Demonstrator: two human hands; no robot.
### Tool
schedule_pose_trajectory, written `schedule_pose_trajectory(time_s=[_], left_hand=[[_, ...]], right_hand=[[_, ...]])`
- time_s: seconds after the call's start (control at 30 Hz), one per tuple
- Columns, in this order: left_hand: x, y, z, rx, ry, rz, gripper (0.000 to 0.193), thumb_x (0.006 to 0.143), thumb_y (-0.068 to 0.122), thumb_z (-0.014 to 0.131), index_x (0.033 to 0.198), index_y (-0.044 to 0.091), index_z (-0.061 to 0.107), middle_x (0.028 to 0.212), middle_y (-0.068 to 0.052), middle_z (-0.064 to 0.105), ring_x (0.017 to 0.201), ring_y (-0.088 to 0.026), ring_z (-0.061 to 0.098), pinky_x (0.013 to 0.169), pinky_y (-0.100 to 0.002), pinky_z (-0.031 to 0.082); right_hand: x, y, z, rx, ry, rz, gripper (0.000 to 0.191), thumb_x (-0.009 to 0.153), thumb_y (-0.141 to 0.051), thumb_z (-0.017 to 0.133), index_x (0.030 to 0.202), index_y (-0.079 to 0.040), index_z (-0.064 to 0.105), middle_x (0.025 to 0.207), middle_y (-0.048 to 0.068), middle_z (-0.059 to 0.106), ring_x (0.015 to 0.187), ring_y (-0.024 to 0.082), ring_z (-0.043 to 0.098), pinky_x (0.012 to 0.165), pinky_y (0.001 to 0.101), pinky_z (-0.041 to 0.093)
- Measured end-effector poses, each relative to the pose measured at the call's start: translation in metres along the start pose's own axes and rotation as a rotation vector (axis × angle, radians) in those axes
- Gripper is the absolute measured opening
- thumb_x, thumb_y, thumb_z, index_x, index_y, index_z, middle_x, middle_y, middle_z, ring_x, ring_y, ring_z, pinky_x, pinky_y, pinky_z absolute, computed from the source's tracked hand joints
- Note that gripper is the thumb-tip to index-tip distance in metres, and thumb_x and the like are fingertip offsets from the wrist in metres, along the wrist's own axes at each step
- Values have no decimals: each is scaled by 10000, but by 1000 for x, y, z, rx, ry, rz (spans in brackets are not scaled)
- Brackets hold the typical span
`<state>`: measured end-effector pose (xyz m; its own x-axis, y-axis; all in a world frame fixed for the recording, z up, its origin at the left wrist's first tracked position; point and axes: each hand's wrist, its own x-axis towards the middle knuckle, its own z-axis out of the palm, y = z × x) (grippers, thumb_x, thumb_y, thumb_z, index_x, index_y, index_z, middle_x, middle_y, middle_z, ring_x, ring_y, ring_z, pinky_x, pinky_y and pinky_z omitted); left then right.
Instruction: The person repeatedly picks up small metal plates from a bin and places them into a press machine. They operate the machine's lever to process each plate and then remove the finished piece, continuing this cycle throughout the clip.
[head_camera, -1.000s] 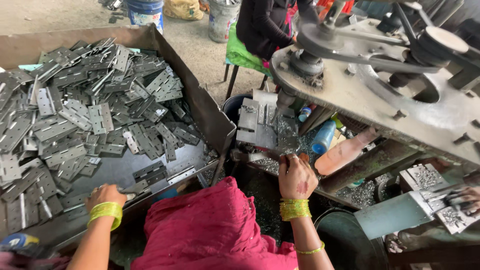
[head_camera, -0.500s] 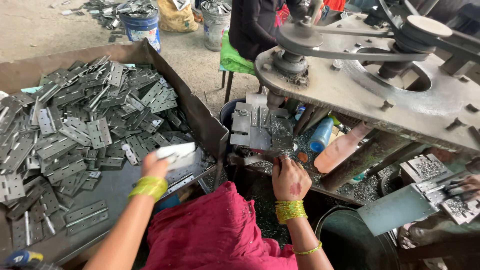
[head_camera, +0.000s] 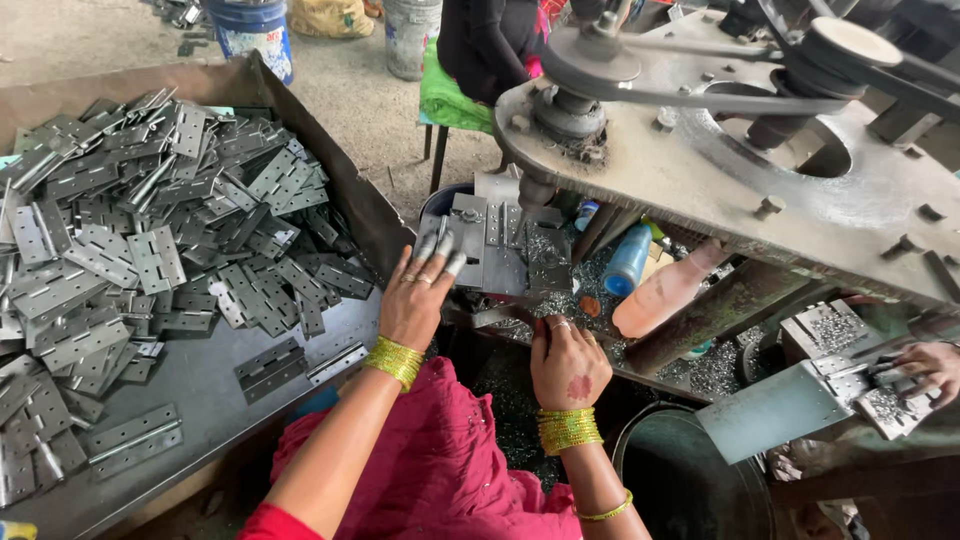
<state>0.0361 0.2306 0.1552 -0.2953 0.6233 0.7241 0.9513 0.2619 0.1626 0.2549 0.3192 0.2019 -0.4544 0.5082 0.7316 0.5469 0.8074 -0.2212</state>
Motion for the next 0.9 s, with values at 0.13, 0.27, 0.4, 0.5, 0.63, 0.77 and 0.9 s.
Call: schedule_pose_trajectory(time_s=[0.13,0.27,0.4,0.5,0.63,0.77,0.9], left_hand=[[-2,-5,10,-15,-107,-115,395,974,53,519,1325,140,677,1389,-119,626,1308,-284,597,1236,-470,365],[-1,-1,12,43,31,-40,430,928,36,530,1330,87,676,1410,-160,635,1282,-308,614,1195,-485,369],[1,21,28,71,-54,-46,405,937,57,541,1323,93,661,1398,-166,634,1257,-326,611,1197,-467,384],[-1,54,54,83,-164,83,374,942,84,551,1306,48,630,1449,-202,604,1333,-334,565,1211,-468,364],[-1,80,83,-49,-297,68,584,799,92,566,1372,-9,610,1495,-226,526,1406,-369,426,1171,-520,249],[17,83,96,98,-314,-140,475,903,327,565,1220,-11,668,1579,-253,369,1490,-375,244,1213,-549,111],[44,66,101,258,-705,-189,418,999,344,499,1209,43,698,1646,-189,323,1570,-343,183,1257,-506,29]], right_hand=[[0,0,-1,22,2,-10,138,890,-207,711,955,-86,724,877,84,740,806,295,699,701,402,536],[-1,0,0,7,-30,27,123,894,-217,718,912,-96,722,833,73,735,790,295,697,694,406,532],[-2,0,2,14,0,19,116,899,-211,709,920,-97,720,854,74,737,792,297,692,698,404,530],[-3,-1,2,16,8,16,118,896,-210,706,922,-95,717,878,79,735,797,312,685,717,408,534],[-5,-1,-3,-27,-96,59,136,882,-218,710,955,-104,721,864,95,717,802,325,695,694,426,533],[-5,2,-4,-160,-383,138,269,826,-282,689,1033,-110,691,900,126,724,805,344,719,675,460,547],[1,24,13,-255,-747,107,307,941,-368,622,1042,-81,653,880,165,733,827,376,717,731,502,551]])
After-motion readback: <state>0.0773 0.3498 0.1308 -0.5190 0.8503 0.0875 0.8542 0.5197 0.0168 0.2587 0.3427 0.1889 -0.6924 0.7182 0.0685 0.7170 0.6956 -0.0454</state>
